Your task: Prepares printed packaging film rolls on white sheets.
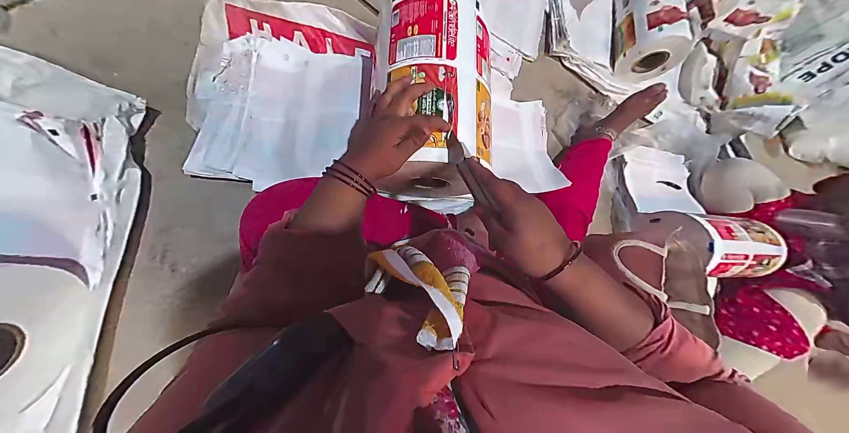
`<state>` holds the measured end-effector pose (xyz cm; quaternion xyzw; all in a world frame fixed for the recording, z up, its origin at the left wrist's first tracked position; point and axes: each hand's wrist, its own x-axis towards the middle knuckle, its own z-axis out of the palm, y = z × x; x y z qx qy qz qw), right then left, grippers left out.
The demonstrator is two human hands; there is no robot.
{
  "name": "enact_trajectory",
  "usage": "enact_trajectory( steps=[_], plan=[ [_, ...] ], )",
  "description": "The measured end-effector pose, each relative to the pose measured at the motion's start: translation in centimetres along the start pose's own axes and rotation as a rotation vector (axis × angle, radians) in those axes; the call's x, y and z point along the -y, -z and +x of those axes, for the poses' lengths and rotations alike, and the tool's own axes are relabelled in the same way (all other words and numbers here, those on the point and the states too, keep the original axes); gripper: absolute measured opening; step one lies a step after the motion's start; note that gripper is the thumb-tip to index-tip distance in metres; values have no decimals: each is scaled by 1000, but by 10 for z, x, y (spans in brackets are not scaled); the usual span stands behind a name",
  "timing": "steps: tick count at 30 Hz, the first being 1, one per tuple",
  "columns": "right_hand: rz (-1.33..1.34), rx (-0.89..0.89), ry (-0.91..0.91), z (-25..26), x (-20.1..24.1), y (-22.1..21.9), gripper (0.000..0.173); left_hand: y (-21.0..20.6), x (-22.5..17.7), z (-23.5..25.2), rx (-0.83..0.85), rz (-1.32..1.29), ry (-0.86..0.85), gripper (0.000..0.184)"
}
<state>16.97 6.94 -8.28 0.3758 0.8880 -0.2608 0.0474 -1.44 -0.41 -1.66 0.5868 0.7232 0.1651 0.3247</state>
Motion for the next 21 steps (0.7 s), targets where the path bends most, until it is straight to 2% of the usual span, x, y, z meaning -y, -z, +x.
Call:
enact_trajectory(
  steps=[2, 4, 6, 11, 21],
  plan=[
    [-67, 2, -27, 2, 9, 3, 64, -24, 56, 28, -149, -65, -190, 34],
    [-139, -23, -10, 3, 16, 3, 64, -62, 129, 90, -401, -63, -473, 48],
    [-189, -28, -2, 6, 23, 4, 64, -74, 159, 125, -463, -78, -562, 61],
    [-241, 21, -39, 9, 40, 6, 63, -75, 159, 126, -456, -100, -544, 56],
    [-302, 6, -143, 8, 59, 6, 63, -71, 153, 119, -445, -107, -511, 52]
  ],
)
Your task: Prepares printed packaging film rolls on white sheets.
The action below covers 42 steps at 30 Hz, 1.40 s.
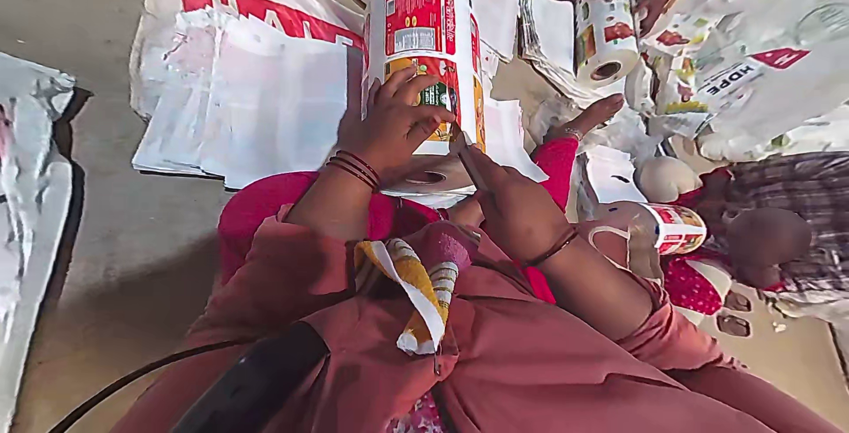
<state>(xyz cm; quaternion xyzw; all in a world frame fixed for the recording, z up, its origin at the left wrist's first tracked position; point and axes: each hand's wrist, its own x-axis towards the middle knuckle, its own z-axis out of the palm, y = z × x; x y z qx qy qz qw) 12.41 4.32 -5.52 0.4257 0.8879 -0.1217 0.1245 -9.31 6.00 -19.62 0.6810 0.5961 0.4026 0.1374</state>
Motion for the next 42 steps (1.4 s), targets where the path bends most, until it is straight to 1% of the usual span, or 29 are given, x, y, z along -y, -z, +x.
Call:
enact_trajectory(
  steps=[1, 4, 6, 8, 12, 13, 15, 17, 18, 20, 22, 24, 29, 32, 35, 37, 39, 42],
  plan=[
    [0, 0, -7, 0, 1, 0, 63, -1, 0, 0, -8, -18, -6, 50],
    [0, 37, -7, 2, 2, 2, 63, 0, -2, 1, -3, -23, 0, 52],
    [19, -9, 15, 4, -1, -4, 61, 0, 0, 0, 2, -9, 5, 53],
    [22, -2, 10, 5, 0, -3, 61, 0, 1, 1, 3, 0, -4, 54],
    [-1, 174, -88, 6, 13, 11, 67, 0, 0, 1, 11, -9, 11, 55],
    [-25, 208, -83, 3, 15, 12, 67, 0, 1, 1, 18, -4, 15, 56],
    [-38, 241, -23, -11, 10, 14, 62, 0, 1, 2, 16, -5, 9, 58],
    [45, 202, 106, -25, -5, 10, 51, 3, 2, 3, 18, 9, 5, 58],
    [106, 187, 141, -31, -13, 7, 50, 2, 1, 3, 25, 19, -1, 57],
    [230, 62, 124, -35, -29, 4, 54, 1, 0, 4, 11, 39, -48, 55],
    [347, -71, 58, -28, -41, 8, 62, 3, -1, 4, 12, 52, -95, 51],
    [435, -120, 14, -19, -47, 14, 67, 6, 0, 5, 38, 56, -117, 51],
    [484, -83, 5, -8, -47, 9, 66, 7, 2, 0, 71, 67, -166, 57],
    [458, -63, 30, -7, -51, 3, 64, 7, 5, -3, 48, 29, -189, 52],
    [463, -31, 37, -5, -54, -3, 62, 6, 8, 1, 38, 72, -211, 52],
    [492, -34, 28, -5, -56, -4, 63, 7, 3, 2, 72, 141, -186, 50],
    [492, -60, 26, -5, -60, -1, 63, 4, -5, 1, 122, 210, -134, 53],
    [434, -57, 34, -6, -62, 5, 60, -1, -8, 1, 121, 185, -120, 51]
  ],
)
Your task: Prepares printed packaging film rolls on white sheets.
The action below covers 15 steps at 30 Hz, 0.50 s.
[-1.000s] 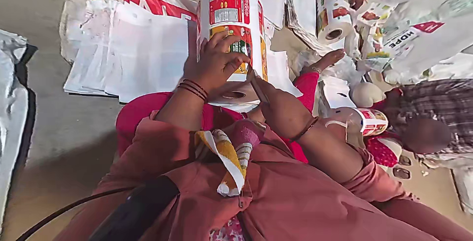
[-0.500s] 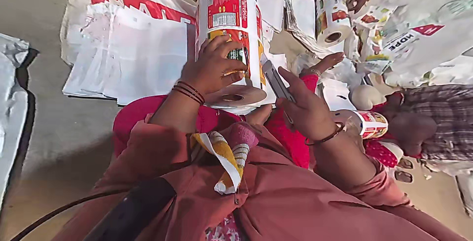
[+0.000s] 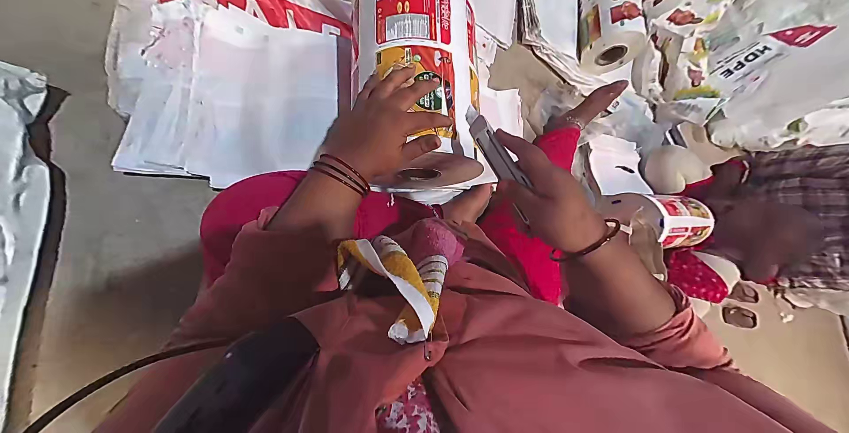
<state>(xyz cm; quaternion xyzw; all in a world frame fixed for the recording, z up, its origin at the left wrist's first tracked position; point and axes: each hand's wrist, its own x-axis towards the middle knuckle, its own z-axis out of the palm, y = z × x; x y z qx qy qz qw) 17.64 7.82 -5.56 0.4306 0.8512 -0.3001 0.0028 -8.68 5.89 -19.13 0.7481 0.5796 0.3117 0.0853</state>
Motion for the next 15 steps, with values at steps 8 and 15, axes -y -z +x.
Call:
enact_trajectory(
  steps=[8, 15],
  plan=[
    [-213, 66, 58, 9, 21, -9, 59, -8, 20, 4, -110, -214, -19, 64],
    [-322, 64, 35, 12, 32, -16, 60, -8, 21, 4, -129, -230, -48, 64]
  ],
)
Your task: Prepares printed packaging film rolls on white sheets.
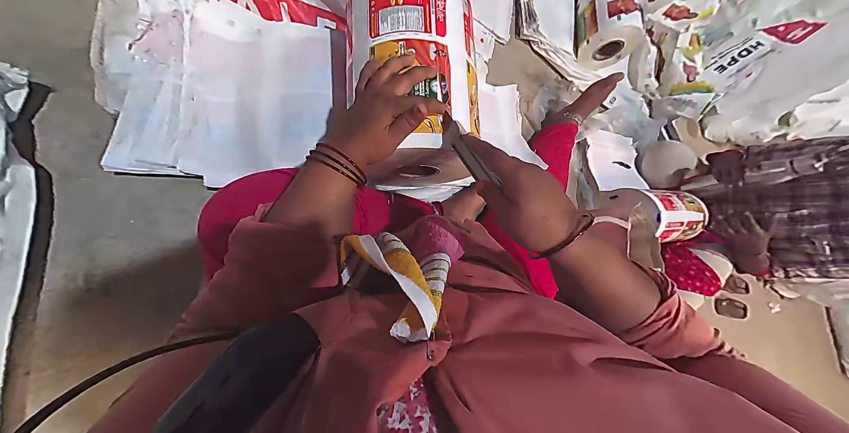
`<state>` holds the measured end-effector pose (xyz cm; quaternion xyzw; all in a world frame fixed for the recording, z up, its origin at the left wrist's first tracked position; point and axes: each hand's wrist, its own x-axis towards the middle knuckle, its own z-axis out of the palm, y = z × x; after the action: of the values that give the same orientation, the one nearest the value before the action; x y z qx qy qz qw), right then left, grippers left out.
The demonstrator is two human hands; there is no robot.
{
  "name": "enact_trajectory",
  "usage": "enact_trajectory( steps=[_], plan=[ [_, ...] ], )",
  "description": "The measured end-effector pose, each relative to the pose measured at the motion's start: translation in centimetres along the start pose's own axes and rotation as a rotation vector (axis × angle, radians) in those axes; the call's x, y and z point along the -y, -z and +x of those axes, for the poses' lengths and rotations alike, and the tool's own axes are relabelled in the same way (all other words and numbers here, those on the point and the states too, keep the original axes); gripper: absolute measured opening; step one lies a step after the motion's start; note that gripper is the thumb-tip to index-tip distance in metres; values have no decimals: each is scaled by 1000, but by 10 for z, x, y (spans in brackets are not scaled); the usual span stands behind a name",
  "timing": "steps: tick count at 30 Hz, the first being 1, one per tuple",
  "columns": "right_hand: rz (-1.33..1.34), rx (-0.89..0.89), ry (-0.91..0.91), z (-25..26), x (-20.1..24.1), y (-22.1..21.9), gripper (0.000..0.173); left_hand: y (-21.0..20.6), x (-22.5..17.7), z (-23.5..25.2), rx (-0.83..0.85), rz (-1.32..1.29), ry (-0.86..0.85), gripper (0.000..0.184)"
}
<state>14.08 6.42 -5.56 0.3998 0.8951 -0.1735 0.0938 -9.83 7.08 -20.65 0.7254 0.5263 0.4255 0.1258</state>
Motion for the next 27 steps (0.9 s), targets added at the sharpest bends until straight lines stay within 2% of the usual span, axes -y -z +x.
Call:
enact_trajectory(
  steps=[4, 7, 10, 11, 12, 14, 15, 17, 19, 20, 25, 27],
  plan=[
    [-60, 17, -8, 1, 9, -2, 59, 1, 0, -1, 6, -1, 10, 65],
    [-131, 148, -16, -6, 17, 5, 62, 0, 0, -1, 15, 21, 26, 69],
    [3, 273, 68, -31, 0, 5, 38, 3, -1, -2, -12, 6, 29, 69],
    [49, 283, 45, -37, -6, 1, 38, 4, -1, -2, -26, -4, 38, 66],
    [96, 185, 27, -40, -14, -2, 40, 5, 0, -2, -43, -19, 47, 65],
    [199, -65, -11, -36, -28, 3, 61, 0, 0, -5, -72, -56, 61, 65],
    [268, -139, -14, -28, -32, 9, 65, -1, 1, -5, -92, -73, 60, 67],
    [388, -223, 12, -4, -37, 16, 52, -2, 1, -4, -132, -120, 66, 71],
    [353, -266, 27, 26, -33, 14, 36, -2, 5, -4, -196, -176, 93, 73],
    [310, -260, 6, 39, -28, 10, 33, -4, 6, -7, -225, -206, 117, 74],
    [143, -142, -108, 100, -11, -9, 47, 6, 3, -13, -329, -229, 337, 50],
    [128, -132, -112, 108, -9, -8, 46, 11, 4, -14, -310, -173, 342, 44]
  ],
)
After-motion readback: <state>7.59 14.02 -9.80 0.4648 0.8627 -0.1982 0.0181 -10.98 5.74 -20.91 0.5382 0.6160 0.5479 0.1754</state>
